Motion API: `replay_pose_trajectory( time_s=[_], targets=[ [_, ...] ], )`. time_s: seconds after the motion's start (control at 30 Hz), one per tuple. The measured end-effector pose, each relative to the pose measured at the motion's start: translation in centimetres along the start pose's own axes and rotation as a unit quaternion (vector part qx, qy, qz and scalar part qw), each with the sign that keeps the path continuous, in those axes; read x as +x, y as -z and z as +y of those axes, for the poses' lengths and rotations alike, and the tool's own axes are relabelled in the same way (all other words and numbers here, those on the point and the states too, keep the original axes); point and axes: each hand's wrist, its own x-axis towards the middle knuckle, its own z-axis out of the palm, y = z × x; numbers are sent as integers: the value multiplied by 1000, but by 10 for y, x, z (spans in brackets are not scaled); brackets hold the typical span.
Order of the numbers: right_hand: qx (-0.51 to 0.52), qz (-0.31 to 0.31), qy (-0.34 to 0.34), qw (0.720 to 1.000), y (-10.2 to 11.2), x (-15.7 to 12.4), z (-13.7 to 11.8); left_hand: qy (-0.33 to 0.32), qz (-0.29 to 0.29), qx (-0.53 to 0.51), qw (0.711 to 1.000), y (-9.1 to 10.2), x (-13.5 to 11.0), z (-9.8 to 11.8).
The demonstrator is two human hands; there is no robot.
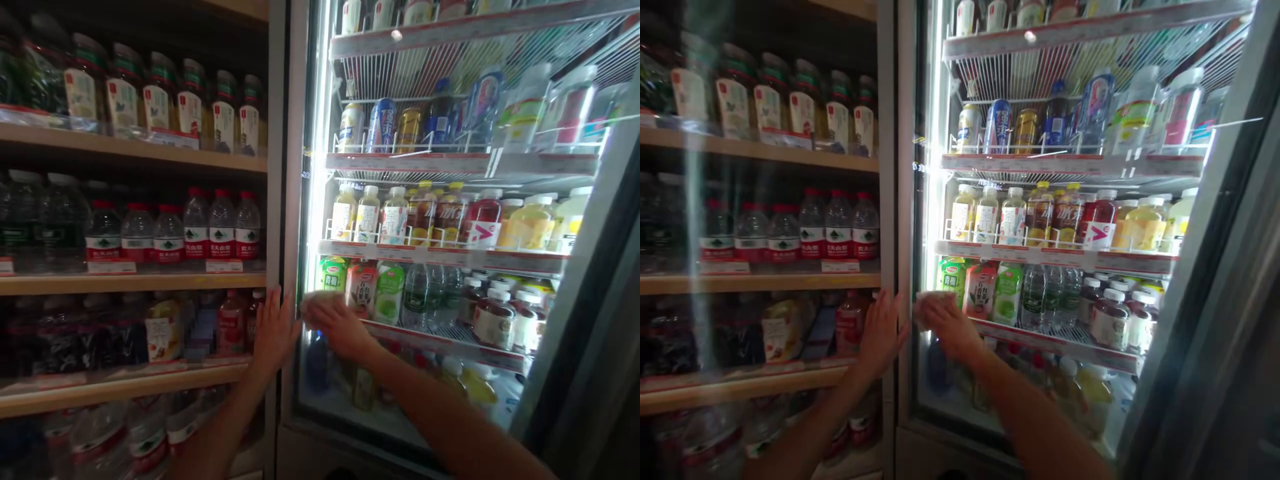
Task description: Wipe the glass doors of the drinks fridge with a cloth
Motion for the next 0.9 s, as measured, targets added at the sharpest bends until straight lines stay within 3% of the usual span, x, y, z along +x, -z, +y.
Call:
replay_pose_trajectory(
  time_s=[0.07,0.1,0.2,0.3,0.47,0.53,0.63,0.7,0.83,0.9],
  targets=[
    [9,-32,69,997,-7,-21,-3,-6,-1,-5,1000,-2,-2,2],
    [5,-31,70,997,-5,-28,0,-7,-3,-8,1000,-3,-3,4],
    [-33,26,-53,998,21,-33,26,-3,-9,-15,1000,-8,0,13],
    [-86,76,-162,980,47,-45,48,-7,-14,-32,999,-12,3,33],
    [-106,29,-40,993,56,-105,53,-68,-11,-61,996,-14,8,76],
    [-123,52,-88,987,66,-116,63,-91,1,-68,994,-13,14,91],
    [-156,108,-221,957,82,-125,76,-114,16,-85,990,-11,23,114],
    [-158,109,-237,952,80,-142,70,-131,18,-101,986,-11,25,128],
    [-140,33,-145,979,64,-193,45,-163,16,-119,979,-16,18,153],
    [-143,40,-176,973,67,-206,49,-182,28,-124,975,-20,16,165]
  ],
)
